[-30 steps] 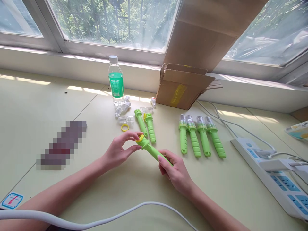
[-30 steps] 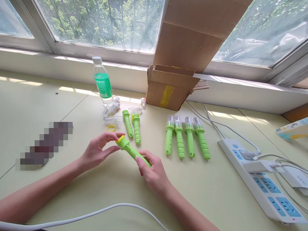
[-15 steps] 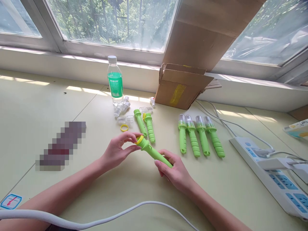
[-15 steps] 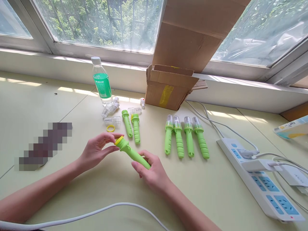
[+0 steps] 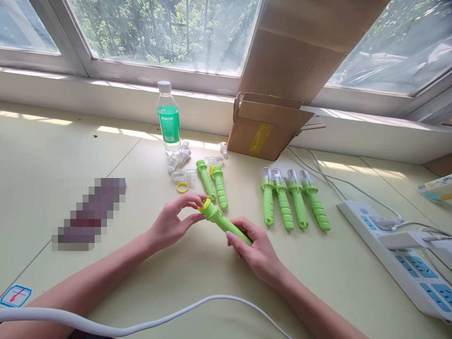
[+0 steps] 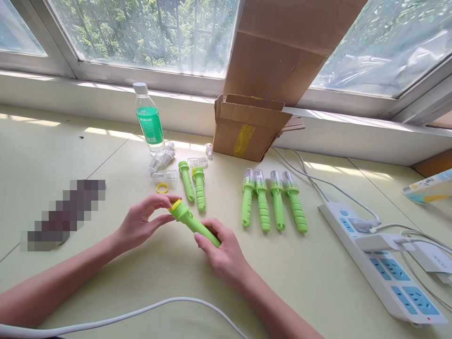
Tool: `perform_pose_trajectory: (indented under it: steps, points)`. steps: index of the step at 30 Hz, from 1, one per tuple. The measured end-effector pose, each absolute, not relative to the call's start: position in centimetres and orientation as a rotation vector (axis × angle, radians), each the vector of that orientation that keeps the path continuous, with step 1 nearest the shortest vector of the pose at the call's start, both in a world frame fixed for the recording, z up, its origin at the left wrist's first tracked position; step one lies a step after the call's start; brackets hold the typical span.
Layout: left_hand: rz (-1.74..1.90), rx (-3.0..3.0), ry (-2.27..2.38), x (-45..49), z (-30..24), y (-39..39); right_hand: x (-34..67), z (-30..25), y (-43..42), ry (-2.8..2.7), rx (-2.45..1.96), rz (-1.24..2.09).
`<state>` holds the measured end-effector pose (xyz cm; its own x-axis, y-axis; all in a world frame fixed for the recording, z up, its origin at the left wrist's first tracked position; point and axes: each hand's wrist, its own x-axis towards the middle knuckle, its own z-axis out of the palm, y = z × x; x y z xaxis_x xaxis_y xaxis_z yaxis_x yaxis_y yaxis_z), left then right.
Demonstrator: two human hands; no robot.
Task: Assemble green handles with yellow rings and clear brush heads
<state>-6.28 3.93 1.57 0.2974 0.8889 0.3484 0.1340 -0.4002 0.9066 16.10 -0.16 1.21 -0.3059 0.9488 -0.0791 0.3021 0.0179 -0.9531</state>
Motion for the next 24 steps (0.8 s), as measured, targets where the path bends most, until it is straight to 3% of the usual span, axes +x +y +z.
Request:
perform_pose_trajectory:
  steps: [24]
  points:
    - [1.167,1.863,0.935,-6.55,1.78,3.91,16.41,1.34,-0.1,-1.514,-1.252,1.564]
